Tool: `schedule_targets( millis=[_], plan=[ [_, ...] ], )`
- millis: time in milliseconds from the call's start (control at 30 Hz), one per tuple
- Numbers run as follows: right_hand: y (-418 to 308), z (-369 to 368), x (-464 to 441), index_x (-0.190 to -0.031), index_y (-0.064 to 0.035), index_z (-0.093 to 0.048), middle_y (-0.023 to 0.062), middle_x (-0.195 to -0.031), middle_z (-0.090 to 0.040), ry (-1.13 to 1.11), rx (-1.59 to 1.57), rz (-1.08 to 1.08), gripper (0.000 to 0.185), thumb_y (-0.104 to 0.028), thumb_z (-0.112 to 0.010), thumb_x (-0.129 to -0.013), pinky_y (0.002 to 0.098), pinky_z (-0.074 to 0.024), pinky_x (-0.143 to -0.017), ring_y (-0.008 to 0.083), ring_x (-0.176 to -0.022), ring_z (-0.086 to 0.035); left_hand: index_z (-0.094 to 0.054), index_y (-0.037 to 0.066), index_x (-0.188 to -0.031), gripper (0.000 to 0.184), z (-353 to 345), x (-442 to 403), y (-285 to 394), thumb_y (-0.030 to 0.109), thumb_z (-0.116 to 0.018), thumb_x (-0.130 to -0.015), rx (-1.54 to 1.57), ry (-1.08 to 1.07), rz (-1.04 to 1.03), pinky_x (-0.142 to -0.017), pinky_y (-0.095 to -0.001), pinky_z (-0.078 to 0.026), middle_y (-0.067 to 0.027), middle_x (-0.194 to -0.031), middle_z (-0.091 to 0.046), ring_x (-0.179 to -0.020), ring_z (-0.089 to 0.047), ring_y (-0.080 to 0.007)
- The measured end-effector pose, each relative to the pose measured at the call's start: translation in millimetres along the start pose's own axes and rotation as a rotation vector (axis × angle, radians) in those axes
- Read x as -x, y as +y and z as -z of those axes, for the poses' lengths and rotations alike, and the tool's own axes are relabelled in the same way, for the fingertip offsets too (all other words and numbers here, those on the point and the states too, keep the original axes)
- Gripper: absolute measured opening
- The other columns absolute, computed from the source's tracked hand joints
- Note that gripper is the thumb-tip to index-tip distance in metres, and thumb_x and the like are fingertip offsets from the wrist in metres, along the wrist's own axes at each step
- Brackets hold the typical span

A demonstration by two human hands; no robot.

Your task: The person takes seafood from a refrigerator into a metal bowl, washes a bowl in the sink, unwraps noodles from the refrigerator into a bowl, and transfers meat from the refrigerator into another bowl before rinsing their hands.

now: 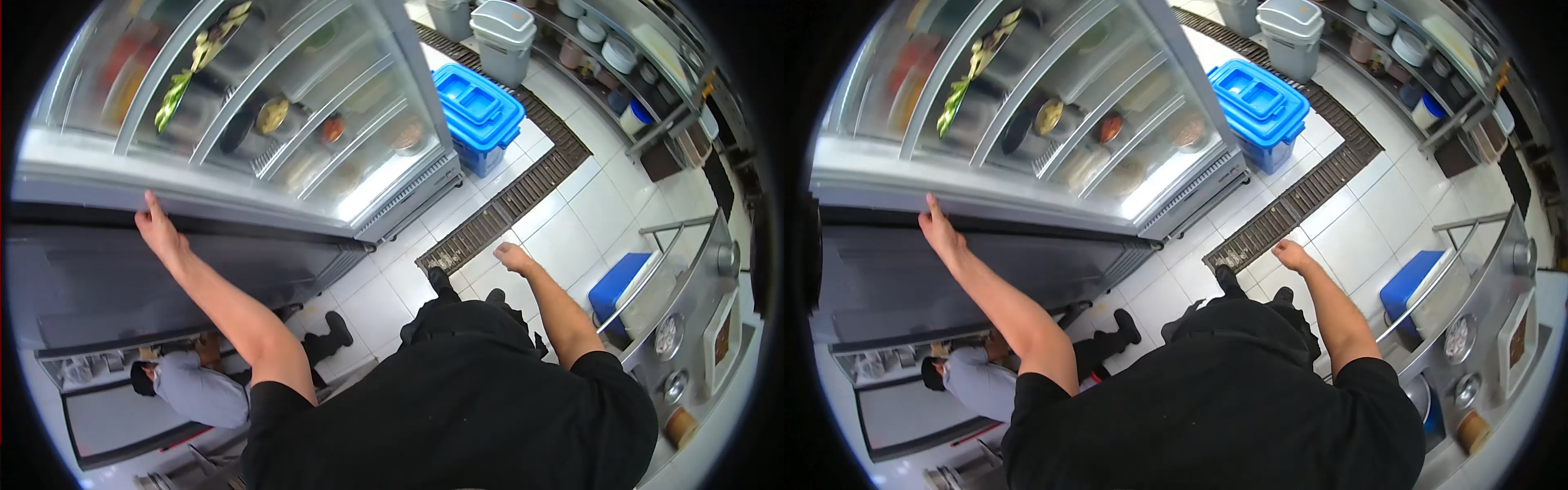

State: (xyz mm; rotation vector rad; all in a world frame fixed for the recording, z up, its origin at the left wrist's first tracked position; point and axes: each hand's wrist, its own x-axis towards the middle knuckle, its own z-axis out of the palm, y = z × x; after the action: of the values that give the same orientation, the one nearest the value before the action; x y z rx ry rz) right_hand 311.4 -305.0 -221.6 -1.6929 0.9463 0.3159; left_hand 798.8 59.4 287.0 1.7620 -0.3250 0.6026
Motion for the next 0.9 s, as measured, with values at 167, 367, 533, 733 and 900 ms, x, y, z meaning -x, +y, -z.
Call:
schedule_targets(
  millis=[167,367,533,733,900],
  plan=[
    [-7,-12,21,-0.112,0.0002,-0.066,0.0202,-0.107,-0.069,-0.093,0.215,0.225,0.04,-0.035,-0.06,-0.093,0.0396,-0.0518,-0.087,0.0317,-0.099,-0.066,-0.058,-0.006,-0.111,0.043,22,121,86,0.033,-0.068,-0.096,-0.106,0.041,-0.045,-0.081,-0.0323,-0.047,-0.0104,-0.099,-0.063,-0.09,-0.057,-0.0164],
    [-105,-15,64,-0.116,-0.0021,-0.065,0.0183,-0.107,-0.07,-0.2,0.127,0.475,0.044,-0.039,-0.062,-0.092,0.0399,-0.0511,-0.09,0.0307,-0.1,-0.066,-0.066,-0.002,-0.09,0.029,57,266,191,0.026,-0.072,-0.092,-0.317,-0.099,-0.048,-0.064,-0.0288,-0.046,-0.0041,-0.072,-0.064,-0.063,-0.054,-0.0135],
    [-153,27,136,-0.128,-0.005,-0.058,0.0113,-0.122,-0.062,-0.373,-0.101,0.447,0.052,-0.048,-0.053,-0.099,0.0341,-0.0456,-0.094,0.0203,-0.11,-0.059,-0.067,-0.001,-0.079,0.018,51,312,235,0.013,-0.078,-0.08,0.108,-0.718,-0.672,-0.058,-0.0275,-0.046,-0.0098,-0.066,-0.063,-0.058,-0.059,-0.0165],
    [-75,108,177,-0.138,-0.0066,-0.053,0.0021,-0.127,-0.058,-0.129,-0.419,0.379,0.057,-0.049,-0.051,-0.099,0.0311,-0.0457,-0.09,0.0133,-0.107,-0.055,-0.066,-0.001,-0.103,0.029,-13,313,201,0.023,-0.074,-0.089,0.139,-1.204,-0.212,-0.073,-0.0278,-0.05,-0.0063,-0.088,-0.067,-0.079,-0.063,-0.0128],
    [-2,177,170,-0.13,-0.0056,-0.059,0.0048,-0.126,-0.063,0.191,-0.75,0.606,0.06,-0.052,-0.031,-0.105,0.035,-0.035,-0.11,0.0177,-0.122,-0.054,-0.06,0.001,-0.125,0.047,-84,297,74,0.036,-0.067,-0.094,-0.275,-1.424,0.002,-0.086,-0.0322,-0.05,-0.0141,-0.114,-0.066,-0.1,-0.062,-0.0221]
  ],
)
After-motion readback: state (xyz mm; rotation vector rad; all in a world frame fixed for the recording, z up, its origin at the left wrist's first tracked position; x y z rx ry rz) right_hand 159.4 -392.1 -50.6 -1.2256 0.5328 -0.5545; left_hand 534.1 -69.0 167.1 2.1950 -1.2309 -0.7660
